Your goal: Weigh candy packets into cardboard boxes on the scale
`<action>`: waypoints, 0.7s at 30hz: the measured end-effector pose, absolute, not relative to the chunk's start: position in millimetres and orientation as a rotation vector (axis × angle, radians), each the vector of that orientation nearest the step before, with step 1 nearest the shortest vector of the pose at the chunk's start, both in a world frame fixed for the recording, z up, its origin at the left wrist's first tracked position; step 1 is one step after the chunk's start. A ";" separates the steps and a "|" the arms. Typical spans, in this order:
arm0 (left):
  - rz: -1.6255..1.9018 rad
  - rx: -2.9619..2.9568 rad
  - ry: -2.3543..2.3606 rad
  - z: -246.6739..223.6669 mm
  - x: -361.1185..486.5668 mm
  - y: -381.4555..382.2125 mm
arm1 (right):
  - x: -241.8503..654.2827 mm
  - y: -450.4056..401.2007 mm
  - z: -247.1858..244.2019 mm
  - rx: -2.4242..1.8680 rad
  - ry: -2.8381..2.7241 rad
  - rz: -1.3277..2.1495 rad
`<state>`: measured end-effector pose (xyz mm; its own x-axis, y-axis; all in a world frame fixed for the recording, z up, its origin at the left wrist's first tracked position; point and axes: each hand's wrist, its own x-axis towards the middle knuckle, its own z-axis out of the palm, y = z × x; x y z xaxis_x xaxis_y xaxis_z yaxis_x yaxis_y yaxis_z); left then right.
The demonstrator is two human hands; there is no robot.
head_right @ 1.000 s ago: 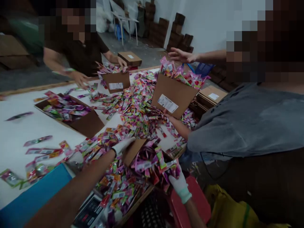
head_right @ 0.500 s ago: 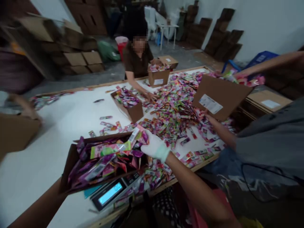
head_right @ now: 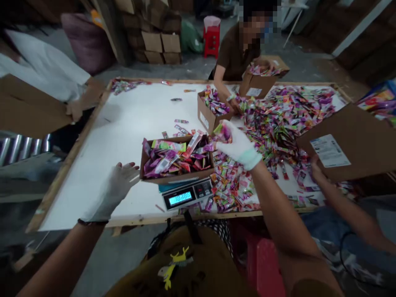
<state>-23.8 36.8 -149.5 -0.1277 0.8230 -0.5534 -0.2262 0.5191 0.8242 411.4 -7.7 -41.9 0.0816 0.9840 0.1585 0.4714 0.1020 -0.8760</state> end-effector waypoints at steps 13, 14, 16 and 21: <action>1.014 0.473 1.524 -139.8 -49.8 -19.0 | 328.3 39.3 -24.3 -1.198 -2.393 0.507; 1.015 0.477 1.521 -140.4 -50.0 -21.2 | 322.2 41.4 -24.7 -1.230 -2.449 0.523; 1.013 0.485 1.525 -141.9 -51.2 -24.6 | 311.2 43.2 -24.4 -1.311 -2.535 0.547; 1.030 0.468 1.539 -146.5 -56.7 -29.4 | 294.9 43.3 -25.1 -1.464 -2.549 0.587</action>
